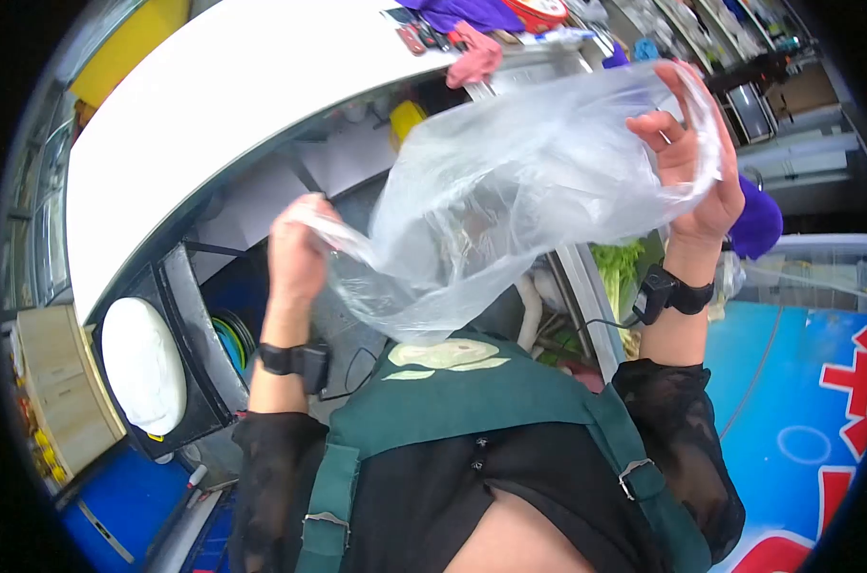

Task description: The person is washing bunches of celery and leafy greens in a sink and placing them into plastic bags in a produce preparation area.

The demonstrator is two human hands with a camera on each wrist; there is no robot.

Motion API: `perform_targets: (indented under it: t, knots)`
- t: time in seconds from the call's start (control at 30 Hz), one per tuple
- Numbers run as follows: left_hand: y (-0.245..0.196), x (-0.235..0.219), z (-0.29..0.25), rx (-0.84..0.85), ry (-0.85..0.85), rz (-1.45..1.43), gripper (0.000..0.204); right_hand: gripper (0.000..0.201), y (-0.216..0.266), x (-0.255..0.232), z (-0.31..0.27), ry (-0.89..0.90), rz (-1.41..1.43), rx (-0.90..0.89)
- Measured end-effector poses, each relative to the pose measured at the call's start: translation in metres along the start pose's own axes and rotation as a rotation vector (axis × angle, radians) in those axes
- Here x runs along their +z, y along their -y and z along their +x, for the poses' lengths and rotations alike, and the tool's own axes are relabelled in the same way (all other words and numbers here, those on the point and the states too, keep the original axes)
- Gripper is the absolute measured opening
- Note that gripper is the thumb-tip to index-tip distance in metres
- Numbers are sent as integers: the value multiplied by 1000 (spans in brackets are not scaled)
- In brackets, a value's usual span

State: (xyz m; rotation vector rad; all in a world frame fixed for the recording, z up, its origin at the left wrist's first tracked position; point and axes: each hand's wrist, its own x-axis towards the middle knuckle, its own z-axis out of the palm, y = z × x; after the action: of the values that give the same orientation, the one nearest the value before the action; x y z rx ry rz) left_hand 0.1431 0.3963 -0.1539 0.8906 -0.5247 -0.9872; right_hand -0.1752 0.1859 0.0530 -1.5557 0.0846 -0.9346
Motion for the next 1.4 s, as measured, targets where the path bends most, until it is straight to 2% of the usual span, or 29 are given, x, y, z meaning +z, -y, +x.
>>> perform_targets:
  t: [0.07,0.13,0.17,0.2,0.23,0.27,0.3,0.33,0.37,0.43,0.47,0.53,0.57,0.6,0.67,0.73,0.8,0.83,0.87,0.93,1.0,1.03,1.07,1.2,1.23,1.27,1.3,1.33,1.4]
  knots:
    - [-32,2,-4,-214,-65,-158,23,83,2,-27,-33,-49,25,-14]
    - [-47,-3,-11,-153,61,-143,25,86,3,-41,-69,-208,41,60]
    - [-53,-2,-14,-165,77,-116,26,86,4,-44,-84,-221,56,69]
    - [-59,0,-19,-174,90,-90,26,87,5,-45,-97,-288,-48,115]
    - [-65,7,-22,-174,141,-92,27,89,6,-45,-109,-351,-151,164]
    - [-62,0,-21,-160,369,-265,30,89,9,-45,-119,-354,-135,170]
    - [-69,19,-29,-182,308,-226,34,91,13,-45,-128,-383,-220,183]
    - [-78,41,-35,-200,251,-188,51,93,17,-43,-135,-410,-310,193]
    - [-85,59,-34,-183,330,-128,62,97,21,-34,-137,-484,-367,158]
    - [-88,91,-32,-155,441,-33,91,97,32,-39,-144,-474,-376,140]
    - [-92,101,-28,-158,446,-26,91,97,36,-42,-146,-461,-395,118]
    - [-105,118,-13,-120,534,505,93,96,40,-57,-144,-459,-359,74]
    - [-115,120,-1,-116,540,629,91,92,40,-64,-135,-405,-282,60]
    - [-123,122,17,-38,569,841,89,89,38,-77,-126,-349,-207,44]
    - [-124,136,63,243,450,1298,85,82,19,-119,-99,-286,-510,-5]
    - [-135,178,95,319,309,1579,93,73,17,-152,-64,-258,-519,-67]
    - [-148,227,84,443,240,1477,81,72,32,-137,-35,-387,-540,-241]
    - [-158,251,87,425,180,1438,101,70,73,-151,-27,-266,-788,-383]
    - [-162,257,93,459,78,1373,101,69,96,-146,-25,-275,-747,-463]
    - [-168,309,55,607,155,1453,78,66,121,-151,-37,-435,-890,-611]
    - [-144,275,85,913,188,1232,97,82,127,-156,-48,-438,-926,-698]
    - [-129,276,83,909,178,1259,98,84,121,-162,-59,-428,-939,-634]
    - [-110,277,78,833,206,1138,92,86,110,-169,-71,-417,-952,-566]
    - [-39,261,86,673,232,1263,95,93,50,-199,-107,-455,-971,-174]
    - [-22,251,97,812,304,1353,94,94,38,-205,-110,-442,-1013,-88]
    - [-11,245,102,797,303,1353,94,92,22,-211,-113,-423,-989,25]
    - [-1,242,106,657,307,1336,92,83,13,-219,-115,-374,-906,209]
    - [8,239,111,523,310,1315,90,83,-3,-230,-119,-374,-902,219]
    - [23,238,128,522,327,1278,89,68,-28,-248,-120,-493,-834,197]
